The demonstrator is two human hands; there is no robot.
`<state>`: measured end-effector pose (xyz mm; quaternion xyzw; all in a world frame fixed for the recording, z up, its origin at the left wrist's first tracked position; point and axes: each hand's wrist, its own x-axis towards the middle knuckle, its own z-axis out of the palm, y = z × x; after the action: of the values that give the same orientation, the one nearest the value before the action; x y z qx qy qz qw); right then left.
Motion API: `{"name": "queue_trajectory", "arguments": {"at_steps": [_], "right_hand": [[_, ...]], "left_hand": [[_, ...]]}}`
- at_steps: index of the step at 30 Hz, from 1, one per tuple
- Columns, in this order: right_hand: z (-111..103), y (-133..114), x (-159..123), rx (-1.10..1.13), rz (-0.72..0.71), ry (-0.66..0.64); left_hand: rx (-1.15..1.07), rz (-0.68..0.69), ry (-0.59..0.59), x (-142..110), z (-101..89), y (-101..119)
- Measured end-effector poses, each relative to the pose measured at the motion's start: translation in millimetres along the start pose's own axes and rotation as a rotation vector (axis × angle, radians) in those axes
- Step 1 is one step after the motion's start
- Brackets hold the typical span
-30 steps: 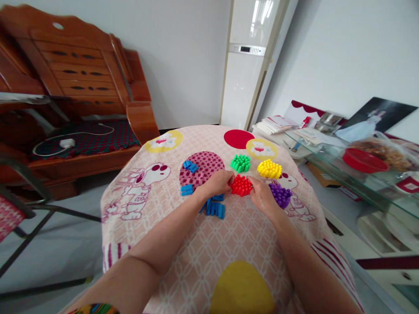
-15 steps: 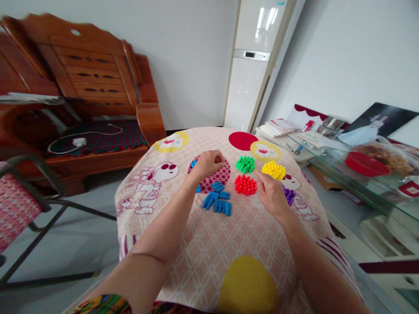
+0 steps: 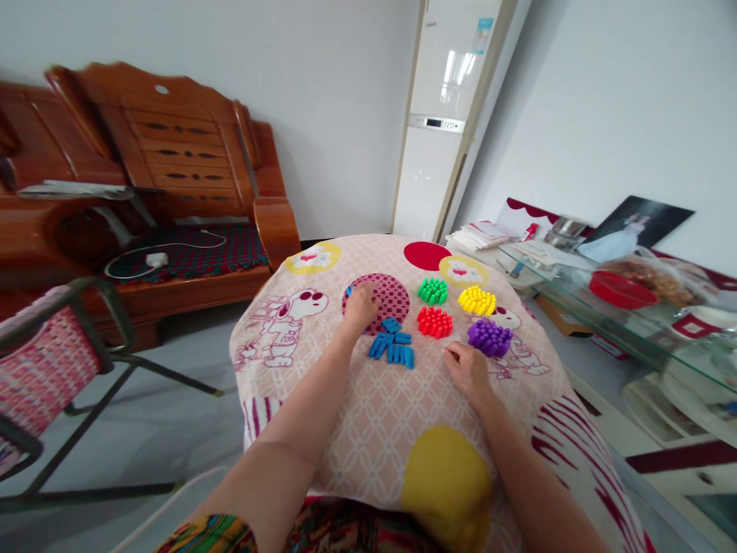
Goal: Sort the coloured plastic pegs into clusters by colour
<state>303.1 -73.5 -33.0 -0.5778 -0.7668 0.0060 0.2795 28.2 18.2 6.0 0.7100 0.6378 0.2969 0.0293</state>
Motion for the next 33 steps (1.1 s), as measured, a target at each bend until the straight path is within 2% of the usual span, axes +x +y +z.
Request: {"name": "queue_trajectory", "arguments": {"at_steps": [2,4,6,9,13,17,19,23,27,30,33], "right_hand": [[0.4,-0.5,-0.3,-0.014,-0.029,0.006],[0.0,-1.4,-0.7,-0.008,-0.053,0.019],[0.4,-1.6,-0.8,0.013,-0.057,0.033],[3.5,-0.2,0.0,0.041,-0.044,0.054],[6.8,2.9,1.4,0.066,-0.015,0.053],[5.8,1.0,1.9,0.124,-0.026,0.027],[6.4,-4.9,1.6,0.195,-0.076,0.010],[14.7,-24.7,-0.9,0.338,-0.276,-0.012],[26.0,-39.8,-4.1,0.355,-0.430,-0.088],[30.0,-41.8,-3.7,0.336,-0.400,-0.106],[28.8,-39.1,-1.7,0.373,-0.329,-0.054]], "left_hand": [[0.043,-0.068,0.006,5.2,-2.4,-16.8],[0.078,-0.105,-0.040,8.6,-2.5,-29.5],[0.096,-0.084,-0.094,9.1,-1.7,-36.3],[0.051,0.019,-0.170,4.3,-4.5,-36.9],[-0.078,0.140,-0.324,-9.1,-19.5,-24.9],[-0.173,0.225,-0.219,-26.7,-32.6,2.2],[-0.214,0.308,-0.244,-37.3,-33.1,18.1],[-0.161,0.439,-0.413,-58.4,-22.5,39.7],[-0.071,0.458,-0.366,-70.8,-11.2,43.1],[-0.115,0.433,-0.344,-73.8,-9.9,41.5],[-0.154,0.411,-0.352,-75.0,-12.1,40.7]]}}
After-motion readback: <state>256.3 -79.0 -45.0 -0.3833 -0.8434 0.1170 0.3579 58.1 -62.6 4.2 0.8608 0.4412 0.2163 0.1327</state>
